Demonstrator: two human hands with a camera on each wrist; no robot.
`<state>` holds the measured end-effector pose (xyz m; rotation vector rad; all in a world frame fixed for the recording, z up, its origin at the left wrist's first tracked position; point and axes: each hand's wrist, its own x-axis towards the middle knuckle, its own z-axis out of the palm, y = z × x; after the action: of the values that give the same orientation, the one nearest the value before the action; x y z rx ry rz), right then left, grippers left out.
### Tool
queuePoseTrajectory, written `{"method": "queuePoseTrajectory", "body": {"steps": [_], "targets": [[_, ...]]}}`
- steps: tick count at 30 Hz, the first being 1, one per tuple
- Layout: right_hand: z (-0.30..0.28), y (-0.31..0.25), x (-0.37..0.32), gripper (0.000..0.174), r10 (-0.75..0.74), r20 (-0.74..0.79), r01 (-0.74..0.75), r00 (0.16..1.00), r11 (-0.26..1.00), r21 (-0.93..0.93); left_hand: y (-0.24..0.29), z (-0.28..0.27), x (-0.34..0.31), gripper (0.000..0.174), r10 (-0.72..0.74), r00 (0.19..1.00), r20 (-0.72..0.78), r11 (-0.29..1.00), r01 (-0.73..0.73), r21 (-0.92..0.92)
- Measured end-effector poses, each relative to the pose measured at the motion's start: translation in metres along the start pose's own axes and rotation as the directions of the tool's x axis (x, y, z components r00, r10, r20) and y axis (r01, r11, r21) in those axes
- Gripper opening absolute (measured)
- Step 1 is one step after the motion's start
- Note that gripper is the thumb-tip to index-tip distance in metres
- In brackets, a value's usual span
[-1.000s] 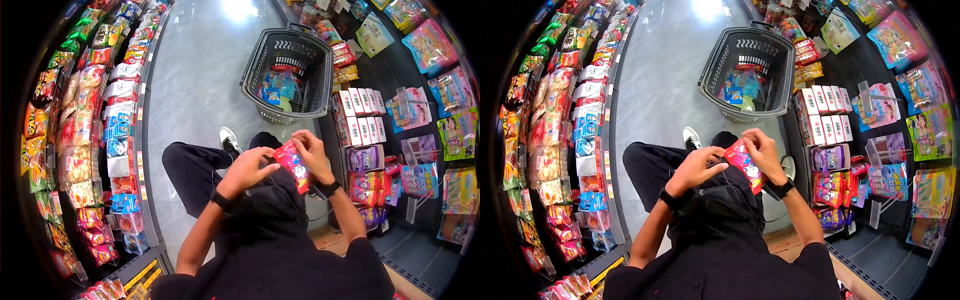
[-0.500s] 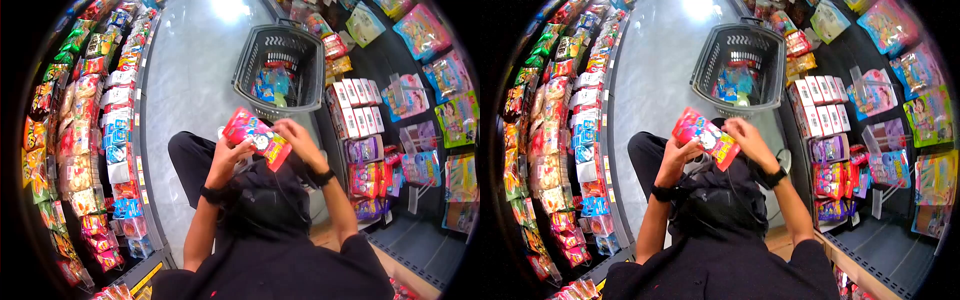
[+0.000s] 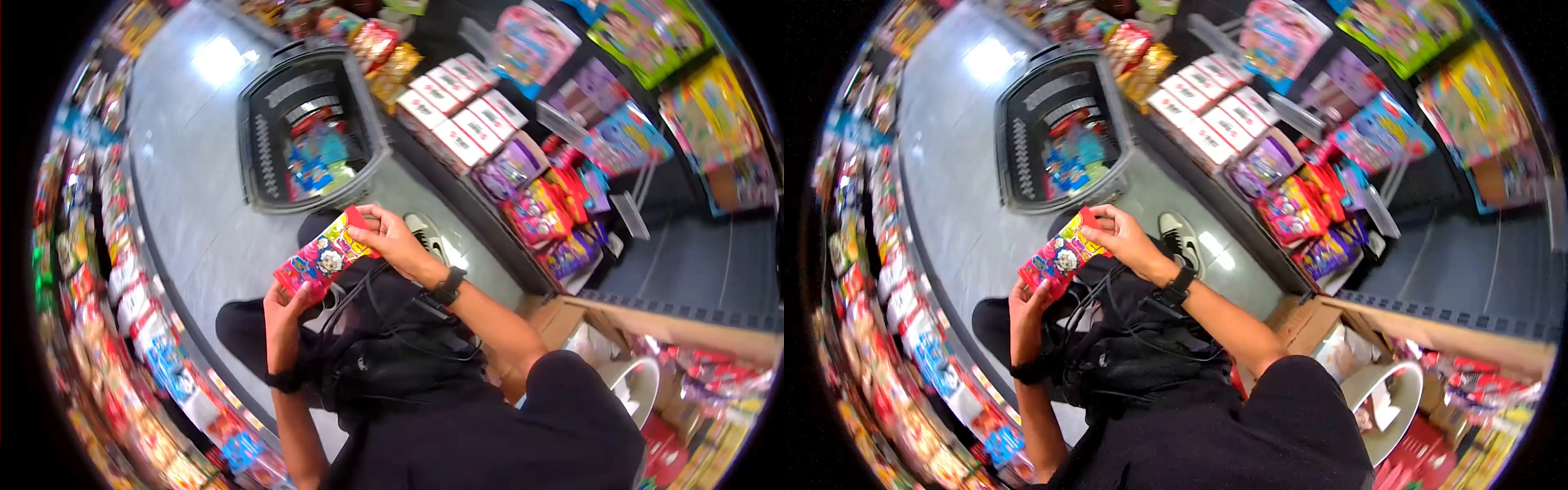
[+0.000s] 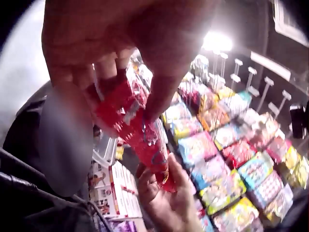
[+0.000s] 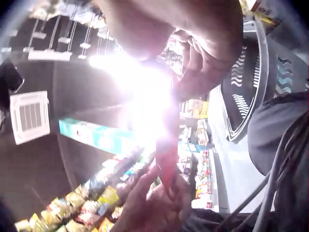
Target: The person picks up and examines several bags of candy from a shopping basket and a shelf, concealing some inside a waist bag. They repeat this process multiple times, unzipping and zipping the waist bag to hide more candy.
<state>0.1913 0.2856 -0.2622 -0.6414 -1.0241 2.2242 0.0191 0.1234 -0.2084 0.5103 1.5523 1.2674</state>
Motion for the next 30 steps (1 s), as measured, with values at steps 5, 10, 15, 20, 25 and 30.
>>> {"method": "queuePoseTrajectory", "body": {"steps": [5,10,15,20,25,30], "targets": [[-0.063,-0.039,-0.047,0.031,-0.165,-0.129,0.097,0.978,0.903,-0.419,0.014,0.066,0.054,0.044,-0.038,0.939,0.342,0.970,-0.047,0.237],[-0.171,-0.064,-0.117,0.039,-0.394,-0.512,-0.125,0.763,0.687,-0.715,-0.003,0.174,0.112,0.062,0.181,0.775,0.606,0.459,-0.611,0.645],[-0.262,-0.106,-0.167,0.040,-0.710,-0.447,-0.399,0.543,0.250,-0.882,-0.057,0.323,0.152,0.070,-0.185,0.619,0.763,0.593,-0.549,0.589],[-0.336,-0.098,-0.156,0.032,-0.725,-0.339,-0.472,0.599,0.022,-0.882,-0.140,0.404,0.185,0.073,-0.188,0.503,0.844,0.712,-0.523,0.469],[-0.384,-0.079,-0.138,0.034,-0.647,-0.295,-0.421,0.703,-0.044,-0.906,-0.186,0.419,0.188,0.077,-0.209,0.554,0.806,0.747,-0.441,0.497],[-0.398,-0.044,-0.130,0.043,-0.675,-0.287,-0.355,0.680,0.041,-0.934,-0.207,0.408,0.175,0.081,-0.256,0.647,0.718,0.562,-0.505,0.655]]}}
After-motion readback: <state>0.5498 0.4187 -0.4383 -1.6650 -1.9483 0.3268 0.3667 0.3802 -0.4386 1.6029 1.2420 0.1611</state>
